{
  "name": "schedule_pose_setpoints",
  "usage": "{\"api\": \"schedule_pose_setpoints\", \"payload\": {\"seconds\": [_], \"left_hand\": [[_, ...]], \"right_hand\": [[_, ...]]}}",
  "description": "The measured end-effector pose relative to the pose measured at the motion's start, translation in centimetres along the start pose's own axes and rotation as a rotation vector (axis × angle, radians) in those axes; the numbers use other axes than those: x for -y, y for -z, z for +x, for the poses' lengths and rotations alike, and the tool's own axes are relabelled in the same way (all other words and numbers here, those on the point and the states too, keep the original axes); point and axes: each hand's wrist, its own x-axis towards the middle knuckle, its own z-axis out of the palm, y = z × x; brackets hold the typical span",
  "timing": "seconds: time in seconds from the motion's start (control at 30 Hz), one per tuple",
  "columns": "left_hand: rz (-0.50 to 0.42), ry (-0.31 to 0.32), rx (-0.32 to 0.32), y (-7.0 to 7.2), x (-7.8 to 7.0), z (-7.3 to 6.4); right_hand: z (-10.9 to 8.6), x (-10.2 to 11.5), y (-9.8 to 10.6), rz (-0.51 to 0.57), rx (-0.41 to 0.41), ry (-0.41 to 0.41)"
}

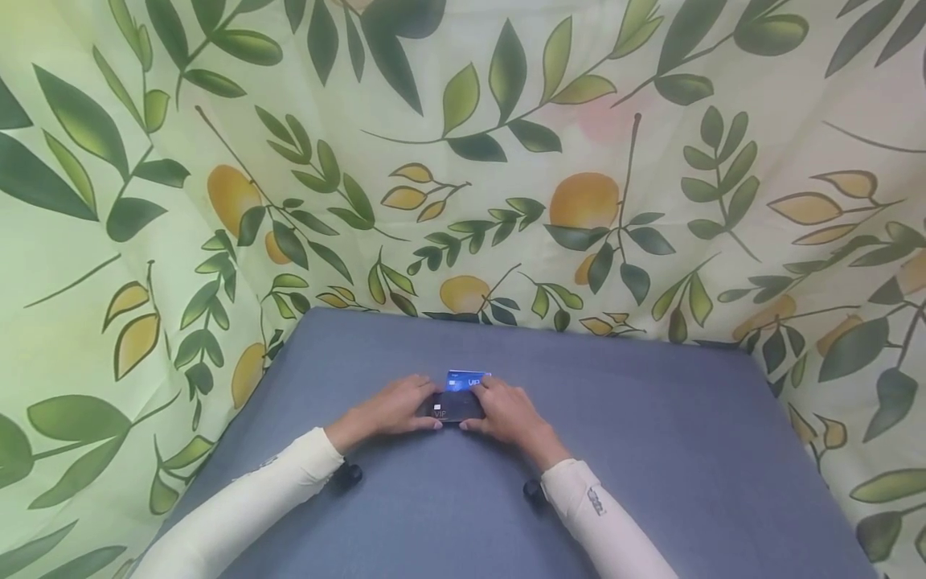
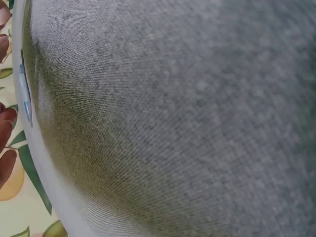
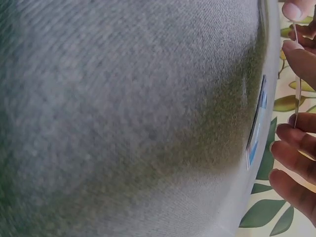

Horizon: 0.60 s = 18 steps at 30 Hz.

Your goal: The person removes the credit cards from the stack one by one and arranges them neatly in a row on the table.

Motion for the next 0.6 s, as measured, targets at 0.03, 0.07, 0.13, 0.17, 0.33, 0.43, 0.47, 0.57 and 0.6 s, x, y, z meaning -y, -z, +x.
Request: {"api": "schedule_pose_setpoints", "payload": {"seconds": [0.03, 0.07, 0.13, 0.17, 0.33, 0.43, 0.47, 0.57, 0.6], "left_hand": [[-0.001, 0.001, -0.001, 0.0, 0.0, -0.1], [0.002, 0.002, 0.001, 0.0, 0.1, -0.2], [0.005, 0.005, 0.001, 0.0, 0.1, -0.3], [0.004, 0.004, 0.001, 0.0, 0.2, -0.4], [0.012, 0.006, 0.009, 0.0, 0.3, -0.8], [0.006, 0.010, 0.008, 0.0, 0.3, -1.0], [0.003, 0.011, 0.007, 0.0, 0.3, -1.1], [-0.001, 0.016, 0.005, 0.0, 0.3, -1.2], [-0.003, 0.017, 0.005, 0.0, 0.3, -1.3]], "right_hand": [[0.0, 0.1, 0.0, 0.000, 0.001, 0.005], [0.0, 0.1, 0.0, 0.000, 0.003, 0.009], [0.0, 0.2, 0.0, 0.002, 0.007, 0.012], [0.1, 0.3, 0.0, 0.002, 0.011, 0.013], [0.1, 0.6, -0.2, 0.009, 0.039, 0.014], [0.1, 0.7, -0.1, 0.013, 0.047, 0.016], [0.0, 0.7, -0.1, 0.012, 0.049, 0.017], [0.0, 0.8, 0.0, 0.010, 0.051, 0.021], [0.0, 0.8, 0.0, 0.008, 0.053, 0.023]]}}
